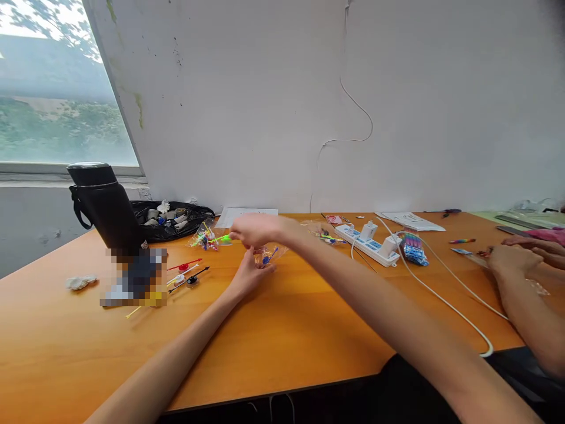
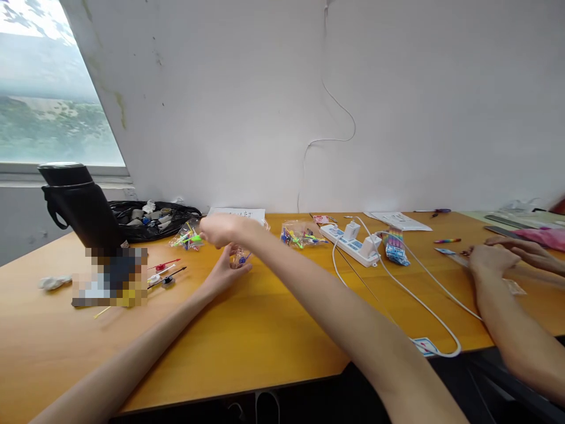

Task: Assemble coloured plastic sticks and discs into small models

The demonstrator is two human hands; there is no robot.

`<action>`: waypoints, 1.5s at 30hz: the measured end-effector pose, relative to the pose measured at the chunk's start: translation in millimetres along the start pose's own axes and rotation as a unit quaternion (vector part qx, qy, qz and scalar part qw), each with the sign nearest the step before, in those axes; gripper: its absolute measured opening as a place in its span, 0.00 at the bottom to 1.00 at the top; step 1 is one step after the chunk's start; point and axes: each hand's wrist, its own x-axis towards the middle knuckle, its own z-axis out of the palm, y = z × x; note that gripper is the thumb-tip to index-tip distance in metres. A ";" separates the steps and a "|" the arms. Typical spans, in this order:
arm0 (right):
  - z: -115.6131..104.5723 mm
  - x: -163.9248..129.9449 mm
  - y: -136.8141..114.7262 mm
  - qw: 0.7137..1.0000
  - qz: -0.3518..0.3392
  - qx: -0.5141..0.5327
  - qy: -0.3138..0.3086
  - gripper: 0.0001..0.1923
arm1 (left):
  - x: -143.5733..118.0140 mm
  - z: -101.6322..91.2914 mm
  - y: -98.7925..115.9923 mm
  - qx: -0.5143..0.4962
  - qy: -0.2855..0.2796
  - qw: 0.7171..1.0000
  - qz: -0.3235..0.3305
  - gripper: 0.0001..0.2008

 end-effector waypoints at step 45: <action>-22.5 -43.5 55.3 0.992 0.018 0.082 0.091 0.12 | -4.7 -11.2 9.2 0.003 -0.015 0.999 0.030 0.31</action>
